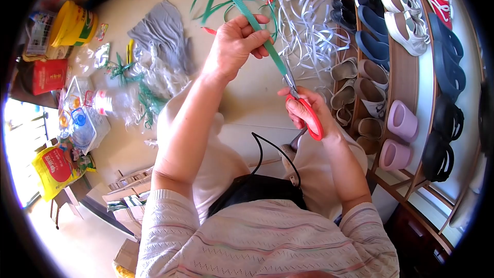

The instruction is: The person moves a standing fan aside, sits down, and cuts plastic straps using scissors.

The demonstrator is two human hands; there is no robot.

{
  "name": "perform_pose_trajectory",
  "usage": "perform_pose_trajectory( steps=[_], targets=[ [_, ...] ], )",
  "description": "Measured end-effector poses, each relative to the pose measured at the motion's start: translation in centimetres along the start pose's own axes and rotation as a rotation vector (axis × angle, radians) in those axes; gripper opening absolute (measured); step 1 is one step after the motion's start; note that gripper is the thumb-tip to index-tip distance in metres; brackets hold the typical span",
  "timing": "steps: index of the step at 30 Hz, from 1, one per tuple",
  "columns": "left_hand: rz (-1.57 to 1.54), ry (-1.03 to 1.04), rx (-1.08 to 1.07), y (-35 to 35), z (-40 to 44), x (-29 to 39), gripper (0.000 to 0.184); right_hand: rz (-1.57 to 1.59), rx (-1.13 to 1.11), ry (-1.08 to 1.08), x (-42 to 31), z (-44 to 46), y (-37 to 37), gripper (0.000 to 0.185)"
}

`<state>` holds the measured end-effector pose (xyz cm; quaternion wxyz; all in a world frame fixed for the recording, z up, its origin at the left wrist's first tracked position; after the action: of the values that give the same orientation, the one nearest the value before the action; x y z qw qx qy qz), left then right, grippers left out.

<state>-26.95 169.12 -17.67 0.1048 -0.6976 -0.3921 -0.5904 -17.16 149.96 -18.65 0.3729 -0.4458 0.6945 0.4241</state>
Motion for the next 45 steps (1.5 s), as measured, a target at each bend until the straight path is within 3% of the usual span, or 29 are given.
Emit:
perform_pose_trajectory(
  steps=[23,29,32,35,45],
  targets=[
    [0.024,-0.028,-0.049,0.3,-0.3,0.0,0.029,-0.067,0.063,0.073,0.1,-0.4,0.4,0.019],
    [0.025,-0.028,-0.056,0.2,-0.2,-0.2,0.029,0.069,0.07,0.111,0.8,-0.4,0.4,0.012],
    [0.035,-0.022,-0.049,0.2,-0.3,-0.2,0.028,-0.069,0.081,0.139,0.5,-0.6,0.5,0.016],
    [0.092,-0.043,-0.037,0.4,-0.4,-0.3,0.026,-0.137,0.057,0.027,0.7,-0.3,0.5,0.017],
    [-0.011,-0.071,0.0,-0.1,-0.3,-0.3,0.02,-0.122,0.091,0.081,0.6,-0.4,0.5,0.012]
  ],
)
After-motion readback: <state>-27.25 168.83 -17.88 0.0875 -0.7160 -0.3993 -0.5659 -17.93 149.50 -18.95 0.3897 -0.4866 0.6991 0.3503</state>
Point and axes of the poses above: each hand's wrist, its own z-axis towards the middle knuckle, its own y-axis out of the palm, x = y × z, the point moved 2 cm from there along z, towards the middle knuckle, and after that the axes turned 6 degrees about -y, right-handed, at the moved point
